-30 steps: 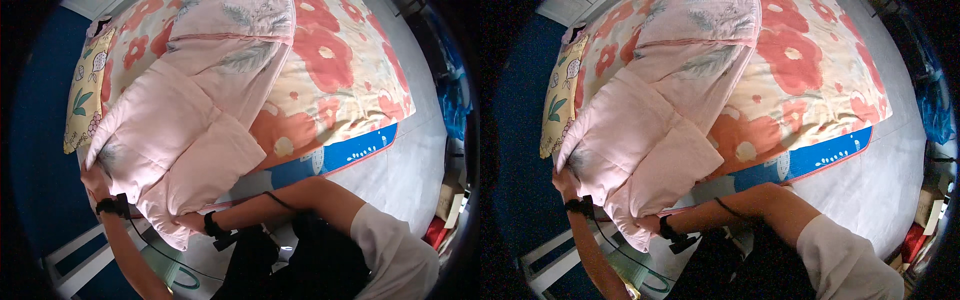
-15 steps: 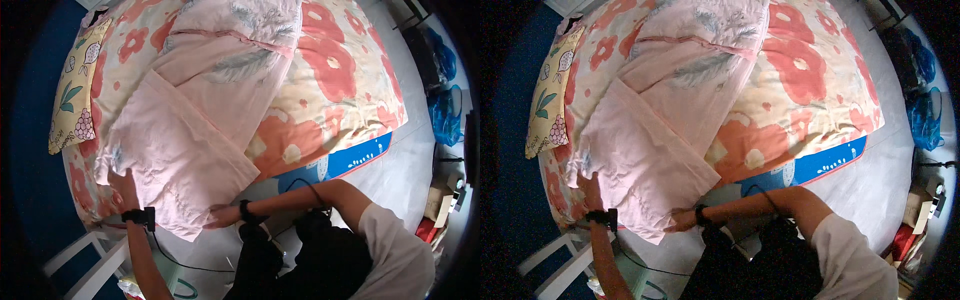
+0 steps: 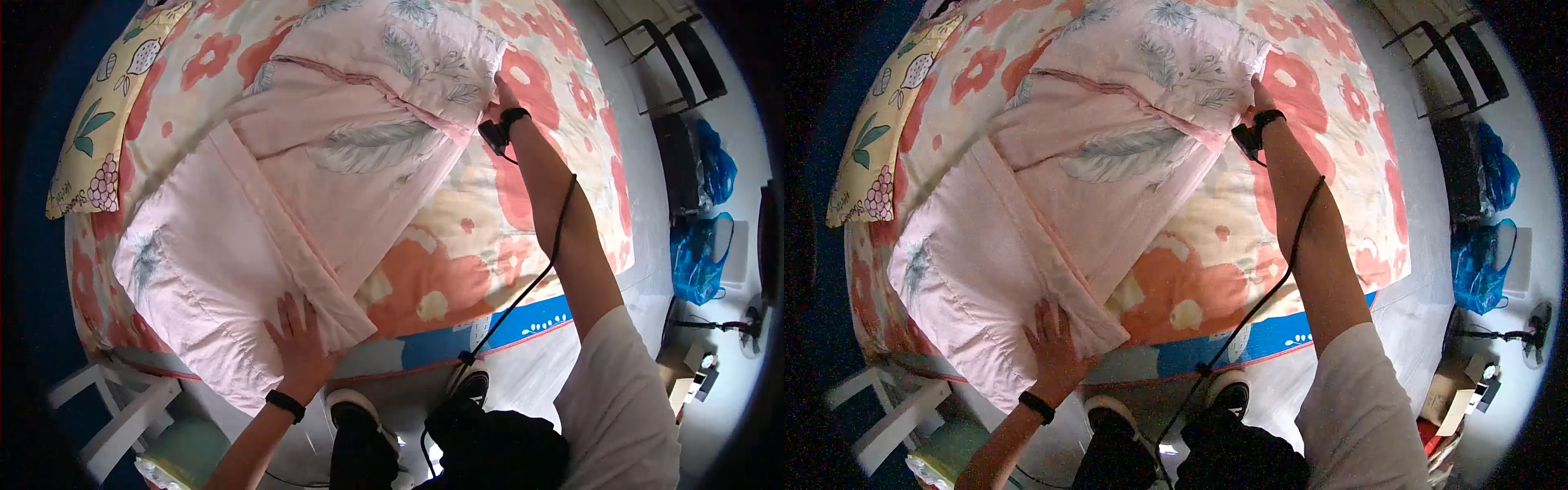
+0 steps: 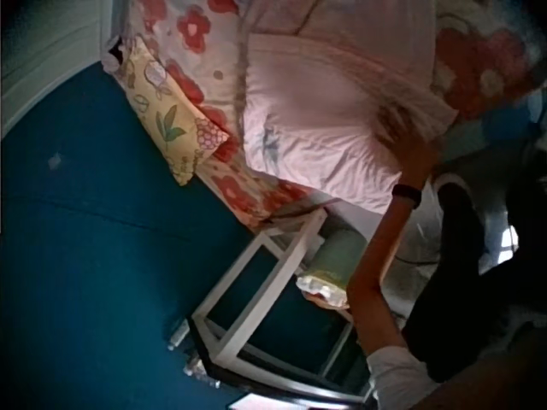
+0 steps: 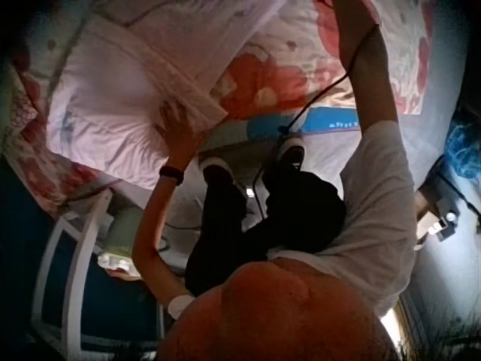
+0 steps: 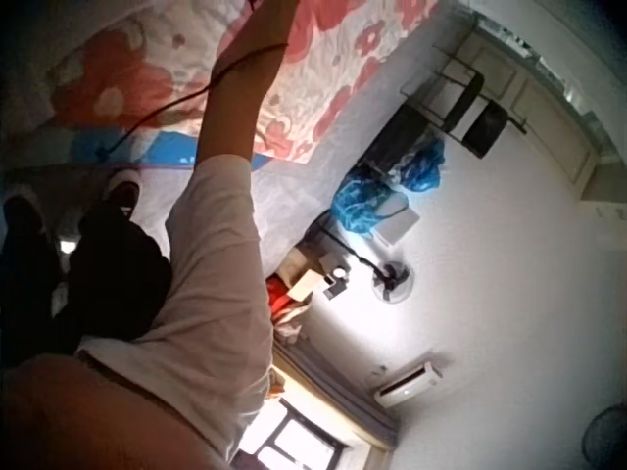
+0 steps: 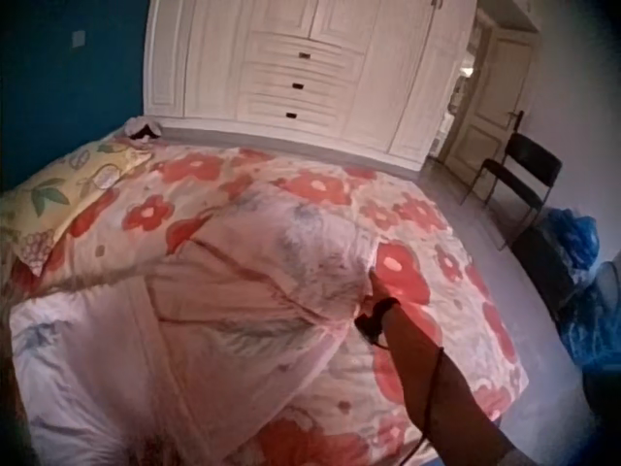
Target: Folding a pink floral duvet on a bed.
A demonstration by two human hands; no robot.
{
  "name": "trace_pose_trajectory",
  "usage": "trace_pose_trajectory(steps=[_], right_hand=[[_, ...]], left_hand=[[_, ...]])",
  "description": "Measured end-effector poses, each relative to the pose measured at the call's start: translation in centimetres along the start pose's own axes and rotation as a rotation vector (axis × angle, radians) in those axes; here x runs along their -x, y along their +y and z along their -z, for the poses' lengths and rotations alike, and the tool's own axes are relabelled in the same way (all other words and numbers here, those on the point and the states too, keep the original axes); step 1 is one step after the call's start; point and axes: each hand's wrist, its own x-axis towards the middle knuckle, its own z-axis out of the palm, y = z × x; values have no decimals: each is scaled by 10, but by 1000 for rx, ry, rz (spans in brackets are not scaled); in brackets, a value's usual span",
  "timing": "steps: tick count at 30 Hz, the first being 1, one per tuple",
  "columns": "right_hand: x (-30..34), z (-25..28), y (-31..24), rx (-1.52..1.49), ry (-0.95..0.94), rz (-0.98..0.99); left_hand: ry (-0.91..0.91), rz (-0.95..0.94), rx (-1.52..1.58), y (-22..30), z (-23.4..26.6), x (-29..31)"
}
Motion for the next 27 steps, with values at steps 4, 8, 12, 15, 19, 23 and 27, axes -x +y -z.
trace_pose_trajectory(steps=[4, 8, 12, 15, 19, 23, 27], right_hand=[[-42, 3, 13, -25, -254, 89], [-187, 65, -106, 767, -24, 354], [-120, 34, -2, 205, 211, 355], [-37, 87, -39, 152, 112, 653], [80, 169, -60, -15, 155, 803], [215, 231, -16, 105, 299, 722], [289, 299, 43, -77, 191, 346]], left_hand=[[-46, 23, -114, -6, -17, -17], [-12, -98, -90, 15, -27, -70], [-195, 55, -181, 22, -3, -50], [-159, 32, -100, 42, 5, -64], [-49, 8, 35, 70, 6, -67], [123, 63, 189, 72, -4, -43], [283, -6, 289, 77, 1, -17]])
